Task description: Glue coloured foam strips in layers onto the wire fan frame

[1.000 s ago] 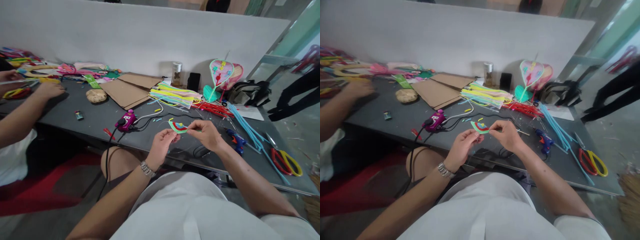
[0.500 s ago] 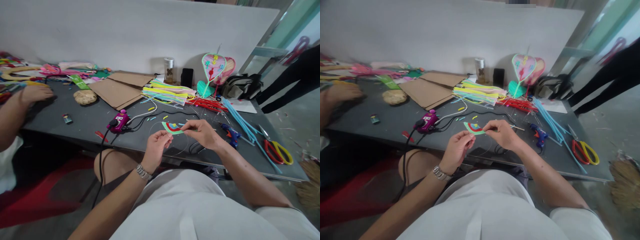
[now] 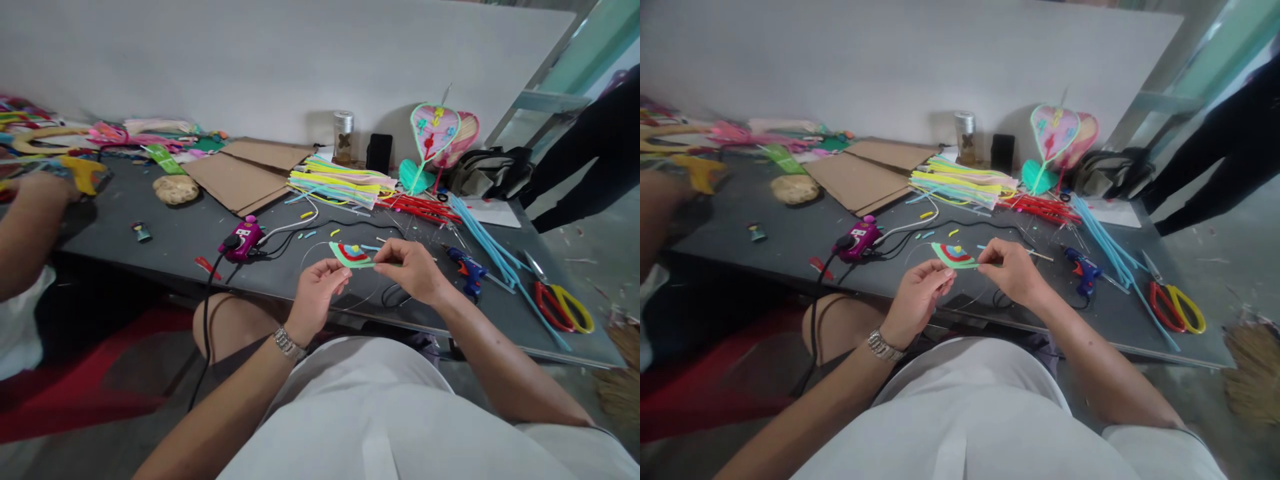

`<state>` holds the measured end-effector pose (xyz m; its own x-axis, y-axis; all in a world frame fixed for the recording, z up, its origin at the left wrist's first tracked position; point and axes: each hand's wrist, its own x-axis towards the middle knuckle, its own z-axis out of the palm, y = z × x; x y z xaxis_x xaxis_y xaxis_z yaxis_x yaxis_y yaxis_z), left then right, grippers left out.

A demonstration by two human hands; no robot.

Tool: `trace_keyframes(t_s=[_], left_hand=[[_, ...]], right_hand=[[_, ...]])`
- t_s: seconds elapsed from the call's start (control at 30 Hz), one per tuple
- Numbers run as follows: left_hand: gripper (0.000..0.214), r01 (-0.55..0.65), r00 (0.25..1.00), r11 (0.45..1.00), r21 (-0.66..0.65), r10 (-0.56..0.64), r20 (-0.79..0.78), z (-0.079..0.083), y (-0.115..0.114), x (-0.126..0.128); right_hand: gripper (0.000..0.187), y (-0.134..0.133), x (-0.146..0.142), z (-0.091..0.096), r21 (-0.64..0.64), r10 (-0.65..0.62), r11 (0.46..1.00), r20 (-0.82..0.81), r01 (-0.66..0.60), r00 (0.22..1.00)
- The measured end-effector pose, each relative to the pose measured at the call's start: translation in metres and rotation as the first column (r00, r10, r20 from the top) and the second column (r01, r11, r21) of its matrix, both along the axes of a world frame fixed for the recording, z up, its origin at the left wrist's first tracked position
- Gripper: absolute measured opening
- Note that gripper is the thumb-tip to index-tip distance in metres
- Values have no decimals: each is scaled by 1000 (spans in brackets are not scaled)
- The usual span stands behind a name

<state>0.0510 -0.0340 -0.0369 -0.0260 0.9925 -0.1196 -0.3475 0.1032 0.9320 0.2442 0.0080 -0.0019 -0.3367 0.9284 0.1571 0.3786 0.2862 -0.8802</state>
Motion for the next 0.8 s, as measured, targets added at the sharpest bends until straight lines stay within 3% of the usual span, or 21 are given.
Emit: trace_keyframes(t_s=[0.43, 0.63, 0.8], left_hand=[[18, -35, 998, 999, -2, 35, 47, -3, 1, 0], [14, -51, 993, 999, 0, 51, 111, -1, 1, 3], [20, -59, 987, 998, -11, 60, 147, 1, -1, 3]], right_hand=[[11, -12, -6, -5, 35, -47, 998, 74, 44, 996], [9, -25, -11, -9, 245, -59, 969, 157, 19, 986], [13, -22, -10, -12, 333, -78, 943, 178, 15, 981]])
